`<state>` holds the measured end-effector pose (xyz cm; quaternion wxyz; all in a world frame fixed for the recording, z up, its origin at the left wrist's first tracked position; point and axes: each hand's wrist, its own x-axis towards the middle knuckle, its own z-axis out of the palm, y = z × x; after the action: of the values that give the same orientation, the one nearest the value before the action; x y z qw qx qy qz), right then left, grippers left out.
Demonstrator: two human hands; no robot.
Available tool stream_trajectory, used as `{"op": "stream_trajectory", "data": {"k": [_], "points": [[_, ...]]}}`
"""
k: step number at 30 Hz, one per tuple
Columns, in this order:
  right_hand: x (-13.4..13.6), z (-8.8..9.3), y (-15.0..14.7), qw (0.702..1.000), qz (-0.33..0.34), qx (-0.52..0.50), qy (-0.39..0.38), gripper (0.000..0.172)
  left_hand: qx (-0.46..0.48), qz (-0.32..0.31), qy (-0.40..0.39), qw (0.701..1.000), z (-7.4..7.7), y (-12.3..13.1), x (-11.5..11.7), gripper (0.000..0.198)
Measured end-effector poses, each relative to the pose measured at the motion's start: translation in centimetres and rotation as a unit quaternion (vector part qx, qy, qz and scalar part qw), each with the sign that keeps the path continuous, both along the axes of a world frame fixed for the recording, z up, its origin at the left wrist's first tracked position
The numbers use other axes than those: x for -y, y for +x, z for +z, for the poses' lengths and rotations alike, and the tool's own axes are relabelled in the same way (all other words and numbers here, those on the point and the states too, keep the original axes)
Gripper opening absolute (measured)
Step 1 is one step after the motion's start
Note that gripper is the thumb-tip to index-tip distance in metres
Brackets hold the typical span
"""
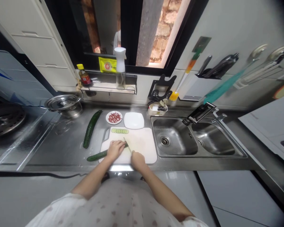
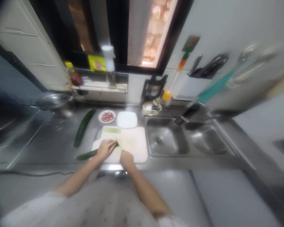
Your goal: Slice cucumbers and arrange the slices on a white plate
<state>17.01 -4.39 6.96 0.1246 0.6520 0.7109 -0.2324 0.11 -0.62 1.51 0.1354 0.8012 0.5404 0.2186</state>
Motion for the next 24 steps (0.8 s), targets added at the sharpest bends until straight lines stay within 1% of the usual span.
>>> {"op": "stream_trajectory", "data": {"k": [7,16,19,24], "points": [[2.2,0.1,1.3,1.000,-0.001,0.016,-0.009,0.029,-0.007,0.002,-0.006,1.000,0.1,0.0,0.0,0.028],[3.9,-0.4,2.4,1.000,0.005,0.012,0.003,0.028,-0.012,0.002,-0.015,1.000,0.3,0.0,0.0,0.027],[4.0,0.1,2.8,1.000,0.006,0.015,-0.001,0.027,-0.018,0.004,-0.015,1.000,0.5,0.1,0.0,0.027],[3.6,1.7,4.3,0.998,0.013,0.056,-0.002,0.029,-0.011,0.020,-0.017,1.000,0.6,0.2,0.1,0.027]]}}
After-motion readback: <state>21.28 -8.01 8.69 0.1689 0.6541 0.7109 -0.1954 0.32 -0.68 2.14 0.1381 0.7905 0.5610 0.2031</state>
